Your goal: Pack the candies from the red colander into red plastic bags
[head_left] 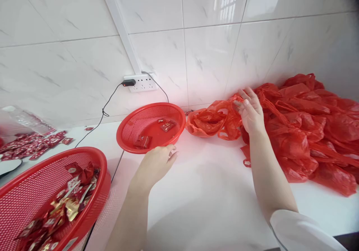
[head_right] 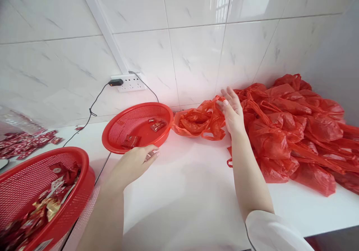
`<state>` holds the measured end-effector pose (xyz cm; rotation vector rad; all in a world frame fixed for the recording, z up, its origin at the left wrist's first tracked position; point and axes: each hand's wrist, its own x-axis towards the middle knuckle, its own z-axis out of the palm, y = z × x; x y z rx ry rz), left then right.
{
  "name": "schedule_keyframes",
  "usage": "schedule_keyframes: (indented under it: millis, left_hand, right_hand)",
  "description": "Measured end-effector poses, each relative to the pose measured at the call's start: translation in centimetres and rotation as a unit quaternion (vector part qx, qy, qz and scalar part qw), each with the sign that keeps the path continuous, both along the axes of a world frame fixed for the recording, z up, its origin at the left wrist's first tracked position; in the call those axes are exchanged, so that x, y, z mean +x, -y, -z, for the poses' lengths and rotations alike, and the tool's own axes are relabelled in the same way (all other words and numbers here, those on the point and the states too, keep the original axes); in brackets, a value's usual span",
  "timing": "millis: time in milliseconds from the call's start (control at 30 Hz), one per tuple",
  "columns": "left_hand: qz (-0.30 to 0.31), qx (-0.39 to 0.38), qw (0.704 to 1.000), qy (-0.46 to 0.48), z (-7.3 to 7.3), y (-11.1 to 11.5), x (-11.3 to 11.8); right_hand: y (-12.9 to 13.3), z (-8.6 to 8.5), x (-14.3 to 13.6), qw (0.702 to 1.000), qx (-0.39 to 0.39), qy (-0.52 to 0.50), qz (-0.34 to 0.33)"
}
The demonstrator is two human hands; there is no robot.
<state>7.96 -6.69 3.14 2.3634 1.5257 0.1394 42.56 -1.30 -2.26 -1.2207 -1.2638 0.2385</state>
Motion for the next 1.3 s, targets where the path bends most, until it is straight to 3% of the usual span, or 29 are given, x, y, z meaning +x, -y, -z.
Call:
schedule_keyframes:
  millis: [67, 133, 200, 300, 433, 567, 600, 667, 733, 800, 867, 967, 1033, 1167, 1300]
  left_hand:
    - [-0.001, -0.007, 1.0, -0.001, 0.0, 0.0, 0.1]
    - [-0.002, -0.01, 1.0, 0.0, 0.1, 0.1, 0.2]
    - [-0.003, -0.013, 1.0, 0.0, 0.1, 0.1, 0.3]
    - [-0.001, -0.017, 1.0, -0.001, 0.0, 0.2, 0.4]
    - [-0.001, -0.019, 1.0, 0.003, 0.1, 0.2, 0.4]
    - [0.005, -0.015, 1.0, 0.008, 0.4, 0.0, 0.2]
    - [0.007, -0.012, 1.0, 0.01, 0.5, -0.1, 0.2]
    - [0.01, -0.009, 1.0, 0.016, 0.6, -0.2, 0.2]
    - [0.011, -0.009, 0.999, 0.029, 0.5, -0.1, 0.4]
    - [-0.001, -0.002, 0.996, 0.084, 0.4, 0.2, 0.8]
    - [-0.016, 0.016, 0.982, 0.189, 0.4, 0.7, 1.3]
    - [0.009, 0.006, 0.945, 0.327, 0.9, 1.8, 2.1]
    - [0.033, -0.015, 0.934, 0.356, 1.3, 2.4, 2.6]
    - [0.039, -0.02, 0.945, 0.324, 1.5, 2.9, 3.3]
    - [0.025, -0.024, 0.957, 0.288, 0.7, 2.5, 3.2]
  right_hand:
    - [0.4, 0.1, 0.1, 0.995, -0.057, 0.082, 0.029]
    - [0.5, 0.7, 0.3, 0.973, -0.135, 0.154, 0.103]
    - [0.5, 1.2, 0.5, 0.937, -0.238, 0.2, 0.159]
    - [0.7, 1.4, 0.8, 0.876, -0.392, 0.228, 0.162]
    - [2.0, 0.2, 0.7, 0.869, -0.399, 0.276, 0.093]
    - [5.1, -2.7, 0.1, 0.843, -0.435, 0.274, 0.154]
    - [6.0, -3.6, -0.1, 0.849, -0.431, 0.262, 0.157]
    - [7.6, -5.2, -0.7, 0.887, -0.399, 0.214, 0.094]
    - [8.9, -6.4, -1.5, 0.922, -0.358, 0.141, -0.042]
    - [9.5, -7.0, -2.6, 0.936, -0.31, 0.061, -0.157]
    - [9.4, -7.1, -3.9, 0.939, -0.272, -0.004, -0.208]
    - [8.6, -6.4, -6.3, 0.928, -0.26, -0.059, -0.259]
    - [8.0, -5.8, -7.8, 0.909, -0.261, -0.082, -0.316]
    - [7.3, -4.9, -9.8, 0.873, -0.234, -0.145, -0.404]
    - [7.2, -5.0, -9.9, 0.863, -0.221, -0.236, -0.388]
